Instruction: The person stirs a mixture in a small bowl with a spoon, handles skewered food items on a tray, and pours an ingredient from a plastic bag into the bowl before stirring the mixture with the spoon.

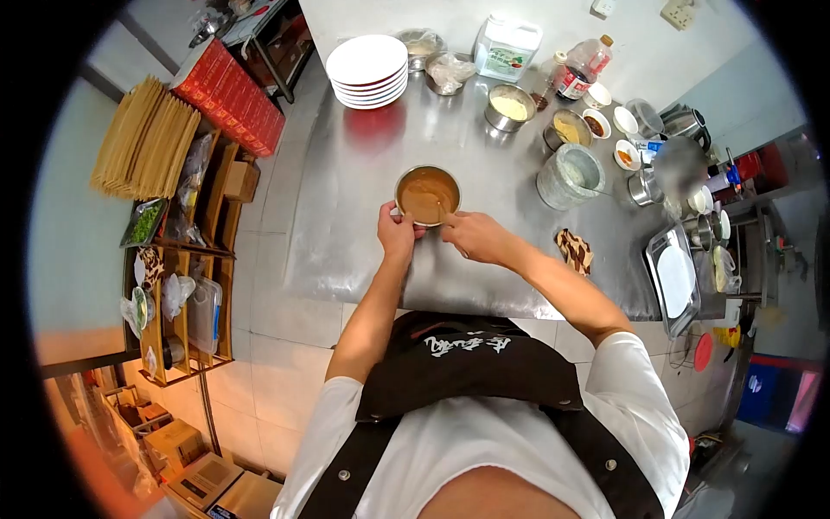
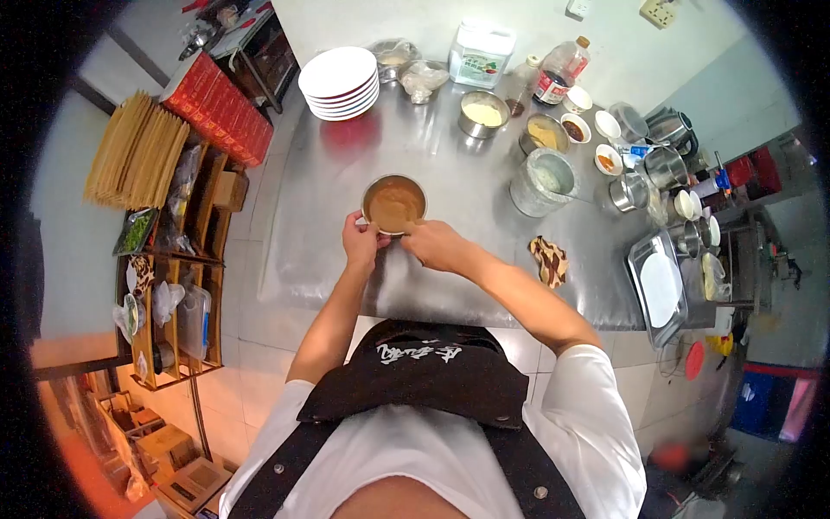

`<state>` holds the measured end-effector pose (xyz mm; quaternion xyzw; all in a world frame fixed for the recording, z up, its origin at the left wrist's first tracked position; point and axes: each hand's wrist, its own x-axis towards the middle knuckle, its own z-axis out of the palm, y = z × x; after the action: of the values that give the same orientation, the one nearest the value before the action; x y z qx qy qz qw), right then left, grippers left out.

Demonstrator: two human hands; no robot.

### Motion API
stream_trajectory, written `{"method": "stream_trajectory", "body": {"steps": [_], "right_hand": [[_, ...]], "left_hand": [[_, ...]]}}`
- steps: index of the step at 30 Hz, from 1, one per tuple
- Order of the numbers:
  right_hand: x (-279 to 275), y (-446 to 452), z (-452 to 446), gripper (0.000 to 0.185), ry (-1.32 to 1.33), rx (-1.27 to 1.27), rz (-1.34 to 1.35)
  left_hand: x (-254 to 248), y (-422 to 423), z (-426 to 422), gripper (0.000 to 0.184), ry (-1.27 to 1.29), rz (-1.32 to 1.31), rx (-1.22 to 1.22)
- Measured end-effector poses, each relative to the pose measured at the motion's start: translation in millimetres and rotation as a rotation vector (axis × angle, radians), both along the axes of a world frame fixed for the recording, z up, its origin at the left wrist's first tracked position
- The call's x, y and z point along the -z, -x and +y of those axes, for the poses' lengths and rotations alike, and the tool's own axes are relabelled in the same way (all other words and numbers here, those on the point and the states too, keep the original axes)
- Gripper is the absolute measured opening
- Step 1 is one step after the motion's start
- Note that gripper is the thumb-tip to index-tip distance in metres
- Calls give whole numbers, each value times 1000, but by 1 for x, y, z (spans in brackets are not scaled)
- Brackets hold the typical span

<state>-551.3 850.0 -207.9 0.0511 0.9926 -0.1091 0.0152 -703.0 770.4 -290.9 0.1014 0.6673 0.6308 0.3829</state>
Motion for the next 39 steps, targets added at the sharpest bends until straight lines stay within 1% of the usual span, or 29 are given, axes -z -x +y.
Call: {"method": "stream_trajectory", "body": {"steps": [2,5,11,14,17,20,23,26,29,32,35,38,39], "right_hand": [[-6,-1,-9,10,30,-18,-5],[4,14,-8,11,-14,-8,44],[1,1,5,19,-128,-77,-14],[-17,-9,-11,17,-125,-102,-7],[-7,2,-13,17,-58,-122,64],[0,15,-3,17,-122,-83,81],[2,8,9,16,-124,-89,74],[-10,-8,2,11,-87,-46,45],[-14,-11,-8,10,158,80,143],[-3,-3,-6,16,673,378,311],[20,0,5,22,1381,838,524],[21,-11,15,24,1574,1018,602],[18,-15,15,25,1588,998,634]], "left_hand": [[-2,0,0,35,7,-9,-1],[3,0,1,36,-25,-49,-3],[-1,0,2,36,9,-17,-10],[3,0,0,36,-14,-14,-13],[4,1,0,36,-24,-18,-2],[6,2,1,35,-23,-24,0],[2,1,1,34,-4,-13,-6],[1,1,1,33,10,-3,-11],[2,1,0,33,8,-5,-1],[3,2,1,35,7,5,2],[4,2,0,35,8,7,-6],[2,2,1,35,7,-6,-3],[2,1,0,35,8,-12,-4]]}}
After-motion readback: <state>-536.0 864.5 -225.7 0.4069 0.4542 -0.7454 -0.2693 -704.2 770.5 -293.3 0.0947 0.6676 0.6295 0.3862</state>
